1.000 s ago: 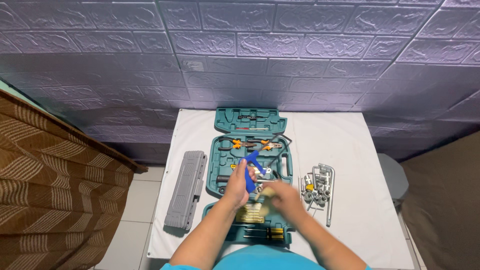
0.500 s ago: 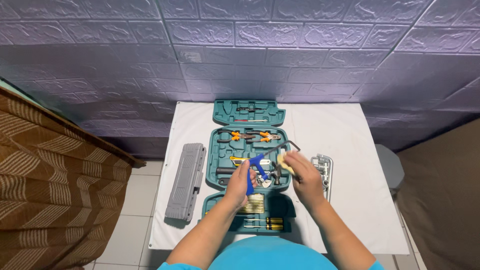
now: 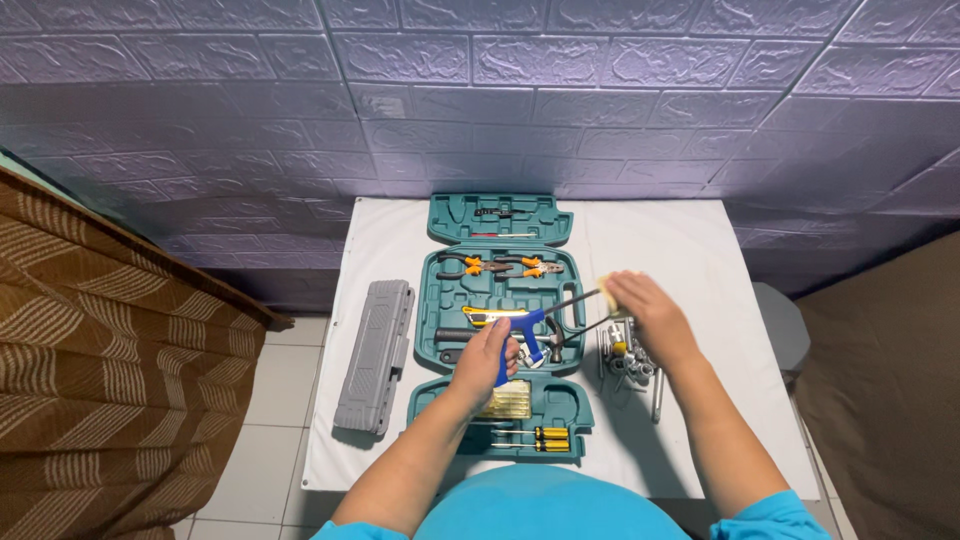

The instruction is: The person removes tools from a teal toolbox, wipes them with a yellow cloth, and places them back into designated slots. They also wipe the interior of a gray case and arrange small metal parts inside it.

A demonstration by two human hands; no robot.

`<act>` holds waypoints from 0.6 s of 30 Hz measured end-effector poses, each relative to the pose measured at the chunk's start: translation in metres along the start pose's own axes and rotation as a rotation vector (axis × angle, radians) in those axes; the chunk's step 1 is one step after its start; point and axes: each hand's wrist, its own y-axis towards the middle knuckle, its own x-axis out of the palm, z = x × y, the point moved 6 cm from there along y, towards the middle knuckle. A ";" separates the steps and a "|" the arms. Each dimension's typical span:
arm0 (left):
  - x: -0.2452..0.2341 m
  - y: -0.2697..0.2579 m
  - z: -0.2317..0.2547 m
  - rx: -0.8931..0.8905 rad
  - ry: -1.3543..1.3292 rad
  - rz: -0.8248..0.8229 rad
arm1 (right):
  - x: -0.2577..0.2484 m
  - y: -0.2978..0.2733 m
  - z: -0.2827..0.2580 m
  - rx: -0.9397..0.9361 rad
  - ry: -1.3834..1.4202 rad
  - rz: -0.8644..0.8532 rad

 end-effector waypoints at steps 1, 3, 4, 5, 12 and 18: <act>-0.001 0.000 0.001 0.024 0.000 0.007 | -0.003 -0.005 0.010 0.062 0.021 0.025; -0.004 0.001 0.005 0.073 -0.001 0.022 | -0.004 -0.013 0.023 0.181 0.061 0.115; -0.004 0.002 0.006 0.076 -0.038 0.023 | -0.003 -0.018 0.026 0.237 0.079 0.181; -0.005 0.003 0.005 0.076 -0.076 0.026 | -0.001 -0.025 0.027 0.296 0.098 0.245; -0.006 0.005 -0.001 0.024 -0.181 0.059 | 0.036 -0.048 -0.001 0.434 0.234 0.268; -0.005 0.008 -0.011 -0.040 -0.418 -0.010 | 0.014 -0.049 -0.001 0.421 0.212 0.438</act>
